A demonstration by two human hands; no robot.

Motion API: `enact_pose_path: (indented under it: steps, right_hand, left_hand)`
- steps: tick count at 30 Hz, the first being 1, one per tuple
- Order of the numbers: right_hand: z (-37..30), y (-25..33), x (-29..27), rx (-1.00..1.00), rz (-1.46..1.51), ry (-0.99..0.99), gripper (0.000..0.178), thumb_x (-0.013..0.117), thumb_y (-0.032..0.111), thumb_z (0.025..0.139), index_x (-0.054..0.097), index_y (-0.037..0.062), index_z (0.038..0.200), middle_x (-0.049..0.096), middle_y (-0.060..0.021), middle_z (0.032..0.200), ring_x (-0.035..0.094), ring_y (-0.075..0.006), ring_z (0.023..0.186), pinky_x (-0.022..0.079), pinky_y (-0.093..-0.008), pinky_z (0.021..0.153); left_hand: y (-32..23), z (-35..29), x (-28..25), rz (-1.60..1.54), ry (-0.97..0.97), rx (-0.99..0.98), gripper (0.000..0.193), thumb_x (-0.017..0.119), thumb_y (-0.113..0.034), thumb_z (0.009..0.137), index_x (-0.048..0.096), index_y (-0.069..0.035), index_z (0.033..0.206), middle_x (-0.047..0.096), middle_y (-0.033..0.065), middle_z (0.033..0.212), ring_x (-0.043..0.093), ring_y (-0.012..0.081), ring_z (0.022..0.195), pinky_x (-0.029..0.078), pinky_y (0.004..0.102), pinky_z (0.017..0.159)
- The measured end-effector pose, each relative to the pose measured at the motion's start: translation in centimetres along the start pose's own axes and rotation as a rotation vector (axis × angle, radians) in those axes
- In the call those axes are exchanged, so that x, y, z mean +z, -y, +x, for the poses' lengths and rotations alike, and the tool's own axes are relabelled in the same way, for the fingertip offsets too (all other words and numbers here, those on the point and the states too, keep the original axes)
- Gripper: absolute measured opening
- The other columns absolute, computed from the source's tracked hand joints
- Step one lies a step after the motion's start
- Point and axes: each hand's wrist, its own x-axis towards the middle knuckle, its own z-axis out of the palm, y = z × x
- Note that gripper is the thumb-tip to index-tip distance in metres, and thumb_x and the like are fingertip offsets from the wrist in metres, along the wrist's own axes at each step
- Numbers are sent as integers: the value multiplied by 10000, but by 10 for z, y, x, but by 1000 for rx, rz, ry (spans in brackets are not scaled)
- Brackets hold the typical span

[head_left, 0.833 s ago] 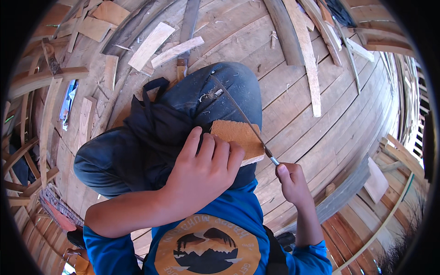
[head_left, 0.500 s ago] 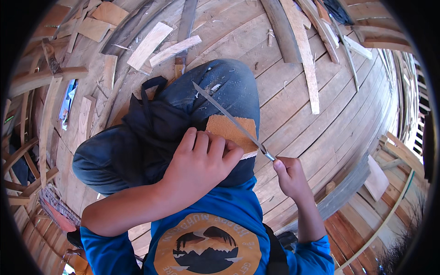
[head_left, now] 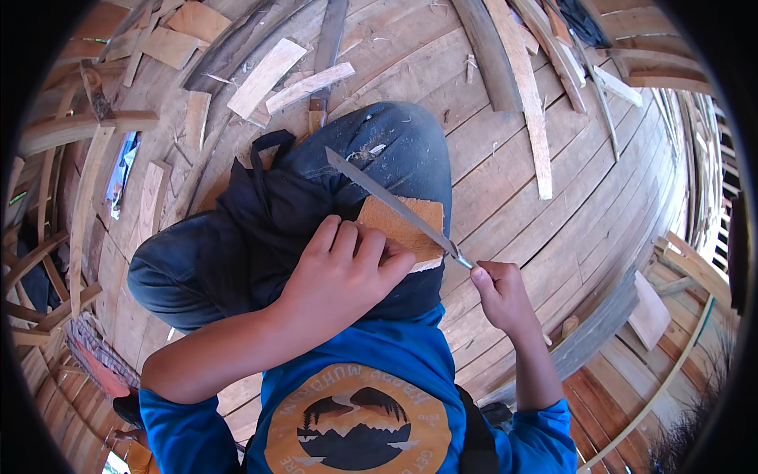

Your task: The person uses a saw to shape and carve a small piece of wood while sitting on a wooden floor.

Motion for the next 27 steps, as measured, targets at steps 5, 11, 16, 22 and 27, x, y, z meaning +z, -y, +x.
enact_pose_path:
  steps: [5, 11, 16, 22, 27]
  right_hand:
    - [-3, 10, -1, -5, -5, -18, 562, 572, 420, 951, 495, -47, 648, 372, -177, 510, 361, -266, 467, 340, -411, 475]
    - [18, -16, -3, -54, -78, -117, 580, 568, 421, 960, 453, -42, 629, 349, -153, 518, 365, -227, 470, 330, -400, 484]
    - [23, -59, -40, 54, 91, -371, 554, 497, 370, 1010, 415, -10, 615, 329, -41, 517, 331, -120, 512, 285, -362, 477]
    - [22, -17, 1, -44, 244, -259, 521, 419, 362, 1040, 424, 35, 634, 362, 16, 556, 343, -79, 539, 274, -300, 486]
    - [23, 19, 16, -144, 506, -148, 620, 351, 570, 1014, 449, 54, 685, 356, 31, 570, 322, -60, 505, 242, -256, 453]
  left_hand:
    - [2, -1, -6, -51, 47, -38, 143, 622, -108, 774, 556, -106, 900, 541, 67, 801, 599, 214, 790, 488, 360, 808]
    - [4, 3, -6, -21, 24, -16, 138, 640, -127, 786, 563, -123, 900, 535, 44, 764, 589, 198, 740, 475, 343, 765]
    - [44, -34, -4, -261, -12, -191, 203, 708, -135, 778, 588, -54, 920, 652, 95, 915, 647, 271, 859, 502, 396, 811]
    - [44, -51, 8, -804, -179, -603, 286, 687, -202, 901, 552, 36, 986, 626, 223, 804, 658, 361, 738, 511, 396, 648]
    - [36, -44, 2, -1168, -259, -562, 305, 636, -203, 953, 554, 40, 1118, 660, 191, 811, 709, 241, 759, 514, 320, 656]
